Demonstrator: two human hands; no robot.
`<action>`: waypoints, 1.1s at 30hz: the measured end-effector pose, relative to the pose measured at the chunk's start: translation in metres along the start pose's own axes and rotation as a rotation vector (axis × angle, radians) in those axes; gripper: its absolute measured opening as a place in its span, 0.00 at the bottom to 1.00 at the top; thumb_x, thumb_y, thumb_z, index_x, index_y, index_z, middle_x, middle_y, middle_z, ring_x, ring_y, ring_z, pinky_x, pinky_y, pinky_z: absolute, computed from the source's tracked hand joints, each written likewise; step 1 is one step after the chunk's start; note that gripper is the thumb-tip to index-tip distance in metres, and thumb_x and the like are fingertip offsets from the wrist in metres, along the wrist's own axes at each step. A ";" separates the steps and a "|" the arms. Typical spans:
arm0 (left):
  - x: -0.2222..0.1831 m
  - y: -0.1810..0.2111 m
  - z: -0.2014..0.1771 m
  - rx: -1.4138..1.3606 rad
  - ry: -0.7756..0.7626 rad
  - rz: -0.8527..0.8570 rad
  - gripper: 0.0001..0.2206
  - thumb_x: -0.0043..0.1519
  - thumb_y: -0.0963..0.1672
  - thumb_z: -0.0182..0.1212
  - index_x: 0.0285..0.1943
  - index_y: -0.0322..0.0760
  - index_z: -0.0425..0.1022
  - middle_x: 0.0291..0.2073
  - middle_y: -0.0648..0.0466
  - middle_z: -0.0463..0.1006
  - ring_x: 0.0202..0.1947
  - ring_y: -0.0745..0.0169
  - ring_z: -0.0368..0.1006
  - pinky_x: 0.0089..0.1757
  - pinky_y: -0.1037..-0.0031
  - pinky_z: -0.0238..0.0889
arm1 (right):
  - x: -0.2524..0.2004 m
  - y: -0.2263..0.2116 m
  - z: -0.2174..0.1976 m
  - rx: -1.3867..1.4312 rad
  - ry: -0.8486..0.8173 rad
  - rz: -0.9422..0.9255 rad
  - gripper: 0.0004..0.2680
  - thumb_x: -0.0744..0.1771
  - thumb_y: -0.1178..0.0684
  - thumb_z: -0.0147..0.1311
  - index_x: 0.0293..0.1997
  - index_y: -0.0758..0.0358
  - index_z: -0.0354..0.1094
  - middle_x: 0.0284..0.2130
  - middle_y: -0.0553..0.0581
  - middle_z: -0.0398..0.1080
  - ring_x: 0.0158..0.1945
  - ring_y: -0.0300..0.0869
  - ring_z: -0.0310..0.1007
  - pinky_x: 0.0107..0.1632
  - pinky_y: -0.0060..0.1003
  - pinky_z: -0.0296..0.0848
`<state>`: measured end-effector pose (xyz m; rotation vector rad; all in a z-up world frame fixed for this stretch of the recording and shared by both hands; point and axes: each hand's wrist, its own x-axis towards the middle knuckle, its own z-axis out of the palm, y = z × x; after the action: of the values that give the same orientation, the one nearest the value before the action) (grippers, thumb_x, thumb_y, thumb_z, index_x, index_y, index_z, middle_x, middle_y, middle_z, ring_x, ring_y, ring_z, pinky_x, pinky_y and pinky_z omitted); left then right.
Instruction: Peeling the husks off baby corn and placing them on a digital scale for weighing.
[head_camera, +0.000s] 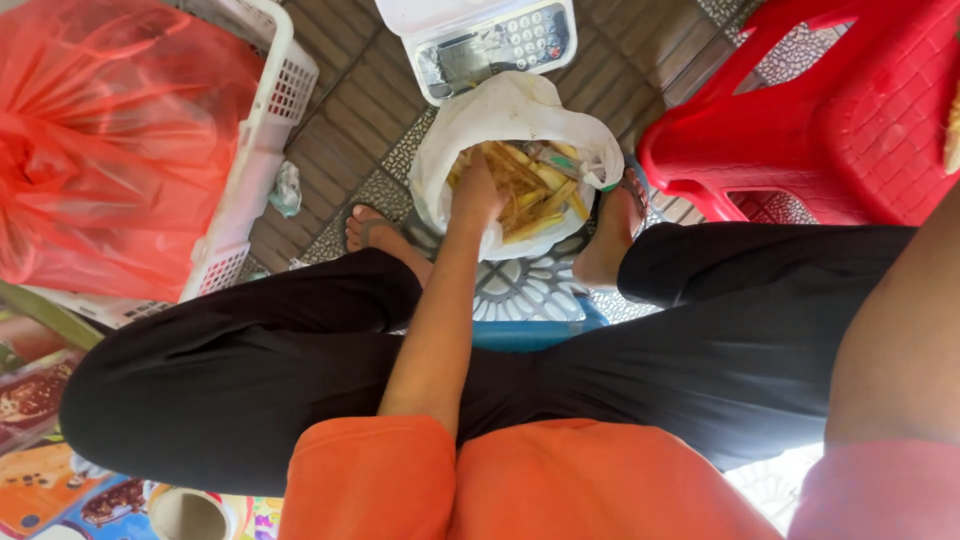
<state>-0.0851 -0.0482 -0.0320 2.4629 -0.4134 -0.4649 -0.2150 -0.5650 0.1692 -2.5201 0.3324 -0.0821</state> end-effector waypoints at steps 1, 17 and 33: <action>-0.001 -0.001 0.007 0.019 -0.095 -0.030 0.41 0.47 0.46 0.73 0.70 0.28 0.58 0.55 0.29 0.74 0.55 0.29 0.70 0.51 0.52 0.65 | -0.010 -0.014 0.013 0.011 -0.013 -0.015 0.04 0.72 0.59 0.53 0.48 0.68 0.72 0.36 0.59 0.73 0.39 0.43 0.72 0.43 0.40 0.70; 0.023 -0.063 0.010 0.123 -0.269 -0.189 0.14 0.60 0.47 0.62 0.47 0.32 0.80 0.46 0.39 0.80 0.48 0.39 0.77 0.50 0.57 0.69 | -0.039 -0.150 0.326 -0.363 -0.439 0.001 0.13 0.66 0.59 0.49 0.57 0.60 0.68 0.52 0.71 0.68 0.52 0.63 0.72 0.51 0.56 0.70; 0.013 -0.050 -0.036 -0.125 0.093 -0.339 0.18 0.44 0.48 0.71 0.44 0.41 0.83 0.38 0.42 0.82 0.41 0.41 0.78 0.43 0.58 0.70 | -0.017 -0.201 0.306 -0.115 -0.369 -0.133 0.15 0.61 0.57 0.59 0.51 0.64 0.62 0.46 0.69 0.69 0.51 0.63 0.69 0.52 0.56 0.66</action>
<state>-0.0496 0.0030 -0.0374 2.4257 0.0730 -0.4941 -0.1469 -0.2327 0.0310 -2.6004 0.0209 0.3561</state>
